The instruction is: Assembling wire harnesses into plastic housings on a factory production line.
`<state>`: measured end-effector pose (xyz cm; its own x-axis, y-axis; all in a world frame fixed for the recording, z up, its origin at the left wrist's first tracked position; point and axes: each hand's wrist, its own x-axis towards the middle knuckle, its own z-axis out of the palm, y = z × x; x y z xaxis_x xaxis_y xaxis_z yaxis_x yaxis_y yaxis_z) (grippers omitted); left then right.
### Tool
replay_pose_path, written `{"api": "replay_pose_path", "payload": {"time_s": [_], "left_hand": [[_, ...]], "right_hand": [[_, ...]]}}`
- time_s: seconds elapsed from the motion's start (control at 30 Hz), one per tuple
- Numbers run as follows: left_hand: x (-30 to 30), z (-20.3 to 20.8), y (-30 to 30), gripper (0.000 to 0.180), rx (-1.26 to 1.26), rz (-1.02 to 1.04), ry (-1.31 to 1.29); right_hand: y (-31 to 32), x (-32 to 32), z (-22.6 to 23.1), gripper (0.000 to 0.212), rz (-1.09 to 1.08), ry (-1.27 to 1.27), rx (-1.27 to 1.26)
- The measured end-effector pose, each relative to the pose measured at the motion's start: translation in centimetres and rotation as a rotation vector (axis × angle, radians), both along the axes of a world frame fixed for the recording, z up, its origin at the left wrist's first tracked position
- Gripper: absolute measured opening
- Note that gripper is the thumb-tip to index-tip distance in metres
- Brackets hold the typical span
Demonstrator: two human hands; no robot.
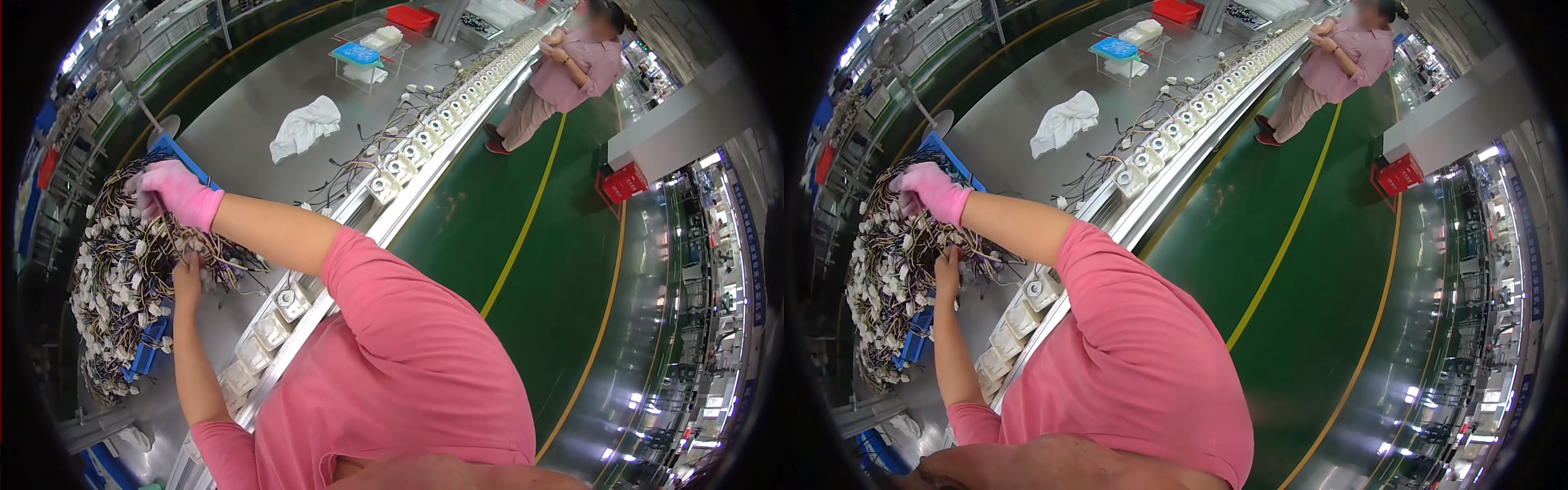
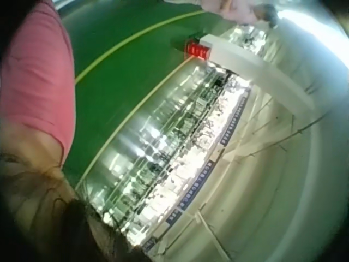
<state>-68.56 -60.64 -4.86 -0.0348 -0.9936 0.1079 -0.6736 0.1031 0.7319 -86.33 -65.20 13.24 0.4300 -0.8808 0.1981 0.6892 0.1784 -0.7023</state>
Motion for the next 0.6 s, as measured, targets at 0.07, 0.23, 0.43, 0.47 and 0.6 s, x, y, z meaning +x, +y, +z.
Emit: {"api": "replay_pose_path", "payload": {"time_s": [0.07, 0.23, 0.43, 0.47, 0.6], "left_hand": [[-0.9, 1.3, 1.1, 0.032, 0.023, 0.127, 0.076], [-1.5, 4.8, 2.5, 0.035, 0.014, 0.139, 0.167], [0.2, 2.1, 3.0, 0.035, 0.097, 0.020, -0.102], [0.2, 1.8, 3.3, 0.033, 0.057, -0.025, -0.159], [-0.6, 1.9, 3.1, 0.023, 0.099, 0.044, -0.047]], "right_hand": [[-2.2, -0.2, -2.8, 0.014, 0.028, -0.037, 0.275], [-8.6, -1.7, -12.9, 0.018, 0.086, -0.115, 0.539], [-7.8, -2.8, -13.0, 0.023, 0.076, 0.168, 0.538], [-7.7, -2.6, -12.3, 0.024, 0.116, 0.083, 0.475], [-2.8, -1.7, -3.8, 0.022, 0.126, -0.159, -0.139]]}}
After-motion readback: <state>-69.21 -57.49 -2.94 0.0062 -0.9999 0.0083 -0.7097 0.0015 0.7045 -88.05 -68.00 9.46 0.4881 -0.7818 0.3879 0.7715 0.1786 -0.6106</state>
